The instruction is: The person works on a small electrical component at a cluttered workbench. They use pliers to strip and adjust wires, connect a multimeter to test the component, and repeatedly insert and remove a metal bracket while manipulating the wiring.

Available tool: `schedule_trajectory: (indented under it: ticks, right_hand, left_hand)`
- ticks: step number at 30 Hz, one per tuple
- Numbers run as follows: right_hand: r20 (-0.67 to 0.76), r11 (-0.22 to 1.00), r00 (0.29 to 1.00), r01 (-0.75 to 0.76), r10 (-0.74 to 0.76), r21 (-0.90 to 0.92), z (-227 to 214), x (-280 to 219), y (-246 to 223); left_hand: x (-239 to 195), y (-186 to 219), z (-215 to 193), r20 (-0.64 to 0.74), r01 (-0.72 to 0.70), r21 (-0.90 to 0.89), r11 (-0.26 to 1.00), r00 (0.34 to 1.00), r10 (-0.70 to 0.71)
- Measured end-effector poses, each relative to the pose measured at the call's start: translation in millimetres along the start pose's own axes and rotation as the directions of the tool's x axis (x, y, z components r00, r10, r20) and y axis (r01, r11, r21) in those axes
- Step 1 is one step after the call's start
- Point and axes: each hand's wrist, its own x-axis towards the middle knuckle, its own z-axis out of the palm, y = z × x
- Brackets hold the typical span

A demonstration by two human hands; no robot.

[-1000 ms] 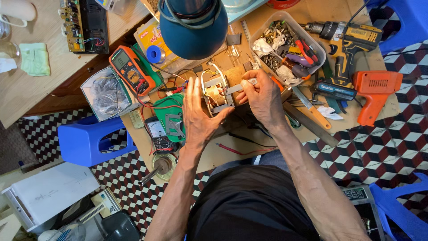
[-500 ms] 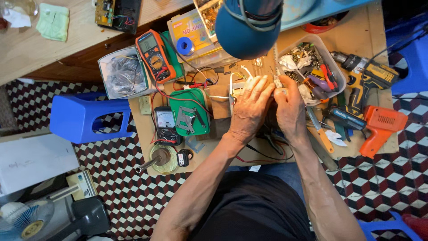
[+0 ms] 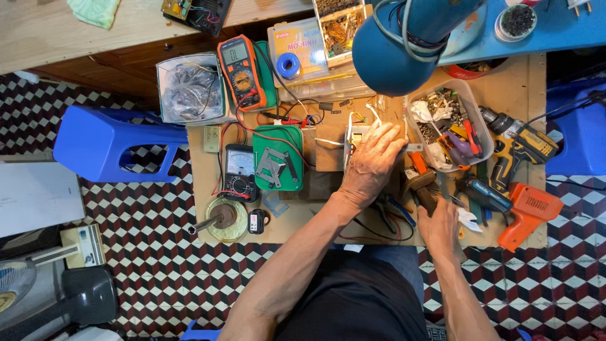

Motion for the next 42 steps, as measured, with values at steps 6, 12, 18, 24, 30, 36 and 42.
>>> schedule_trajectory:
  ticks: [6,12,18,24,30,36,42]
  right_hand:
    - [0.087,0.975,0.990,-0.122,0.108,0.185,14.0,1.8,21.0]
    - [0.401,0.578,0.819,-0.574,0.410,0.580,-69.9,-25.5,-16.3]
    - [0.386,0.336,0.908,-0.418,0.161,0.844,-125.8,5.6,-75.2]
    - [0.425,0.273,0.896,-0.444,0.128,0.853,-133.0,22.4,-105.0]
    - [0.388,0.290,0.916,-0.400,0.101,0.869,-130.8,26.6,-101.7]
    - [0.371,0.285,0.925,-0.379,0.083,0.880,-130.3,32.3,-102.3]
    - [0.368,0.285,0.927,-0.371,0.068,0.884,-131.3,32.3,-107.0]
  left_hand:
    - [4.2,3.9,-3.3,-0.033,0.019,-0.059,0.998,0.999,-0.021]
    - [3.8,2.4,-5.9,-0.021,-0.006,-0.048,0.999,1.000,0.005]
    - [2.5,3.0,-2.3,-0.044,0.001,-0.069,0.998,0.999,-0.004]
    - [-1.3,1.9,-2.1,-0.073,0.005,-0.056,0.998,0.997,-0.009]
    - [0.4,2.6,-0.4,-0.095,0.007,-0.065,0.998,0.995,-0.013]
    - [-1.2,1.4,-0.4,-0.064,-0.006,-0.019,1.000,0.998,0.004]
    - [-3.5,-1.3,3.5,-0.058,-0.005,0.000,1.000,0.998,0.005]
